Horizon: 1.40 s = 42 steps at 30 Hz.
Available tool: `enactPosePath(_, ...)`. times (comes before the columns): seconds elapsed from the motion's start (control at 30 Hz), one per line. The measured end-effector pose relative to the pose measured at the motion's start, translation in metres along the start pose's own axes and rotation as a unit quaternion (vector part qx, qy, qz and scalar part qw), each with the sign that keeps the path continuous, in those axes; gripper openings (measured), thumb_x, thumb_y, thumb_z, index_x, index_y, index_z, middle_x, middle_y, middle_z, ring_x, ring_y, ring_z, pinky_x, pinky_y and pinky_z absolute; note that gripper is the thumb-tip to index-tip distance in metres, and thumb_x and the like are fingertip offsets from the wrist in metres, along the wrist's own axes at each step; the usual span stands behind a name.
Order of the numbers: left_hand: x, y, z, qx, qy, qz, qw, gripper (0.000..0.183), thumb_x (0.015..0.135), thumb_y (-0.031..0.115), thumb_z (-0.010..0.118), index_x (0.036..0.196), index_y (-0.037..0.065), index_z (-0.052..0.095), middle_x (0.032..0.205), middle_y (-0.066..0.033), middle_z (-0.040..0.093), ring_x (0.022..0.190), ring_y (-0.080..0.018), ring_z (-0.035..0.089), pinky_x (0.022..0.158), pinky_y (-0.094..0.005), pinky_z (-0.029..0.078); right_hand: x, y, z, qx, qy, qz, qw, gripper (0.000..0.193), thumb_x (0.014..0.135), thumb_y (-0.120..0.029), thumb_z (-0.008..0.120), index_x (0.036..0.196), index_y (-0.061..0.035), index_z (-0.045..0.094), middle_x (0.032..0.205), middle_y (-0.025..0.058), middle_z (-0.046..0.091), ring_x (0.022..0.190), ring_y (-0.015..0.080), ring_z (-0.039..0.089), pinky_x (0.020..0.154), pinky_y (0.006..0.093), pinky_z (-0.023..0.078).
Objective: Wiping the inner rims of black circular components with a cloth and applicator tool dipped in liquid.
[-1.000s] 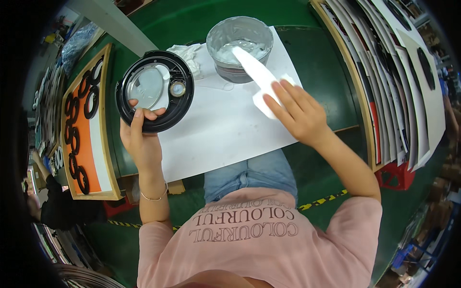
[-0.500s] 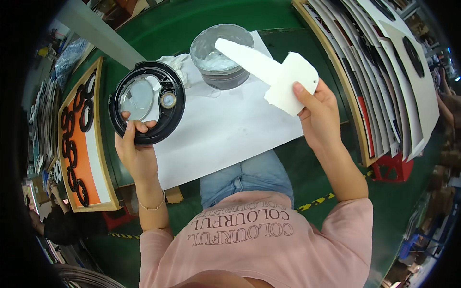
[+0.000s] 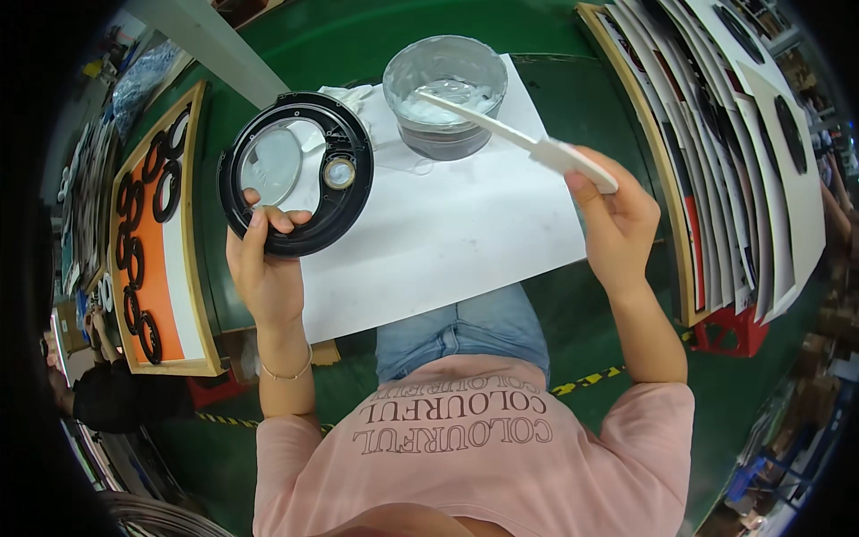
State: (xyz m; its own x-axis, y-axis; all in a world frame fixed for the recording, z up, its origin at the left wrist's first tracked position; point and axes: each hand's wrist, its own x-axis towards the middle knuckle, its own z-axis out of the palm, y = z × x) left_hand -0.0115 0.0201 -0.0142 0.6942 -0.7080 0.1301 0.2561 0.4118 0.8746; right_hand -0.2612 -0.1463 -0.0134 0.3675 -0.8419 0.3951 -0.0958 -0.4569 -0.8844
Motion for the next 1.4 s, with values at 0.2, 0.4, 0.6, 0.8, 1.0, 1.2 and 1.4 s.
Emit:
enactPosePath(0.2,0.0,0.001,-0.003,0.01,-0.002,-0.002,1.0,0.019,0.087,0.009,0.044,0.105,0.002,0.041,0.068,-0.0093,0.055,0.074,-0.0247,0.061,0.07,-0.0336,0.05,0.029,-0.025,-0.01,-0.48,-0.111,-0.476,0.728,0.021,0.076,-0.008,0.055,0.095,-0.0087,0.064,0.101,0.0128,0.061,0.097,0.0262,0.059,0.084,0.0337,0.045)
enactPosePath(0.4,-0.003,0.003,-0.003,0.008,-0.011,-0.001,1.0,0.02,0.087,0.009,0.044,0.105,0.002,0.041,0.068,-0.0097,0.055,0.075,-0.025,0.061,0.071,-0.034,0.051,0.078,-0.018,-0.015,-0.54,-0.191,-0.546,0.611,0.027,0.076,-0.01,0.053,0.103,-0.007,0.06,0.11,0.0099,0.058,0.104,0.0225,0.055,0.09,0.0351,0.042)
enactPosePath(0.6,-0.003,0.0,-0.001,0.002,-0.015,0.0,1.0,0.021,0.087,0.009,0.044,0.106,0.001,0.041,0.069,-0.0104,0.055,0.075,-0.0256,0.062,0.069,-0.0335,0.051,0.088,-0.012,-0.019,-0.543,-0.301,-0.575,0.534,0.031,0.077,-0.009,0.051,0.107,-0.0021,0.056,0.113,0.0102,0.056,0.109,0.0236,0.051,0.095,0.0354,0.038)
enactPosePath(0.8,0.001,0.003,0.0,-0.001,-0.028,-0.008,1.0,0.021,0.087,0.01,0.044,0.106,0.001,0.041,0.07,-0.0105,0.055,0.076,-0.0261,0.062,0.069,-0.0336,0.051,0.067,-0.043,-0.055,-0.536,-0.323,-0.557,0.546,0.027,0.078,-0.008,0.052,0.104,-0.003,0.058,0.11,0.0117,0.057,0.106,0.0241,0.054,0.094,0.0362,0.039)
enactPosePath(1.0,0.002,-0.002,0.006,-0.018,-0.047,-0.015,0.999,0.021,0.087,0.01,0.044,0.107,0.001,0.041,0.07,-0.0108,0.055,0.076,-0.0263,0.062,0.069,-0.0343,0.052,0.06,-0.058,-0.06,-0.413,-0.232,-0.467,0.747,0.023,0.08,-0.003,0.056,0.102,0.0002,0.056,0.103,0.0176,0.059,0.096,0.03,0.058,0.086,0.036,0.045)
enactPosePath(1.2,0.0,0.001,0.015,-0.008,-0.044,-0.025,0.999,0.021,0.087,0.009,0.044,0.106,0.0,0.041,0.068,-0.0114,0.056,0.074,-0.0265,0.063,0.064,-0.0336,0.054,0.042,-0.066,-0.03,-0.201,-0.268,-0.409,0.849,0.022,0.076,-0.001,0.056,0.098,0.0038,0.054,0.093,0.0212,0.062,0.079,0.0327,0.063,0.068,0.0333,0.051)
enactPosePath(1.4,0.001,0.001,0.017,0.009,-0.047,-0.025,0.999,0.021,0.087,0.008,0.045,0.105,0.0,0.041,0.068,-0.0117,0.056,0.073,-0.0265,0.063,0.063,-0.034,0.054,0.037,-0.063,-0.013,-0.237,-0.245,-0.508,0.791,0.028,0.064,-0.011,0.067,0.09,-0.0015,0.06,0.089,0.0151,0.062,0.075,0.0265,0.063,0.059,0.0276,0.051)
